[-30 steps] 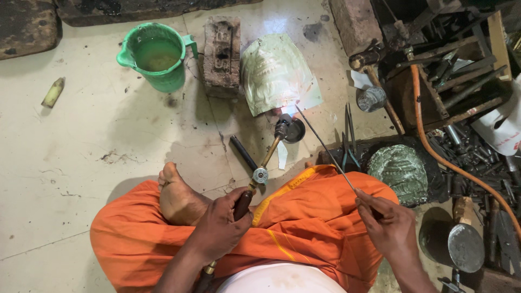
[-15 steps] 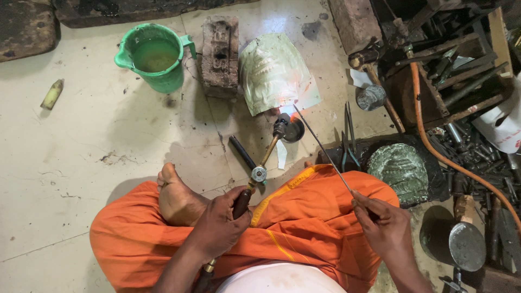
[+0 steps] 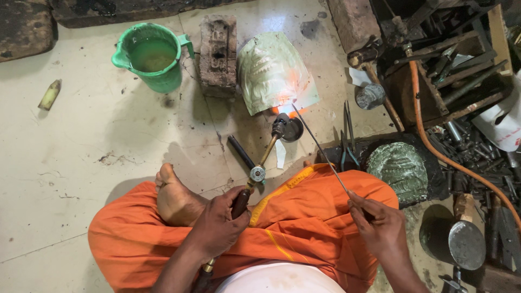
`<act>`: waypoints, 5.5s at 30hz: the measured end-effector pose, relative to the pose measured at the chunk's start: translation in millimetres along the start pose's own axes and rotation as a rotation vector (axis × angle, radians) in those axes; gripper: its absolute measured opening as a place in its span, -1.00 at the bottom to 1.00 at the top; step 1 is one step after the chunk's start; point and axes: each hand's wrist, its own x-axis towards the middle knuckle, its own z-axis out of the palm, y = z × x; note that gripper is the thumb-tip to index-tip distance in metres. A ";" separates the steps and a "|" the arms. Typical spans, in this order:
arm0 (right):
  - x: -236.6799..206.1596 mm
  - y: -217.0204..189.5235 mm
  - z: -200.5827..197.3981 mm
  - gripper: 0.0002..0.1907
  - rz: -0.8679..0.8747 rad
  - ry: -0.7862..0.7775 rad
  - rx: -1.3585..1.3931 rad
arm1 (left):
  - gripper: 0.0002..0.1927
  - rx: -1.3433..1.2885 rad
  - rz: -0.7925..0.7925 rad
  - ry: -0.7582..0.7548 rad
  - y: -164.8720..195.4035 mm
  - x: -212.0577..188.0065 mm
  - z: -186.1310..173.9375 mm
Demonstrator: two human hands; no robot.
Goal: The person sits on the workshop floor holding a blowtorch in one hand and a thin metal rod in the other, heating the rod in the torch flame and touching it to a white paper-covered mold on a brick. The person repeatedly reheats the rod and works it against the mold, occasionally using a small crucible and pliers nearby.
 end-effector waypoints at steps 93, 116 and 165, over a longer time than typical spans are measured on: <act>-4.8 -26.5 -12.9 -0.71 0.007 0.142 0.045 | -0.69 -0.086 -0.096 -0.042 8.3 -4.3 0.3; 0.3 -26.8 -8.6 -0.70 0.022 0.128 -0.012 | -0.59 -0.088 -0.107 -0.066 12.9 -1.4 -1.3; 2.3 -25.0 -6.8 -0.72 0.017 0.135 -0.035 | -0.71 -0.100 -0.075 -0.037 -8.2 -8.0 0.7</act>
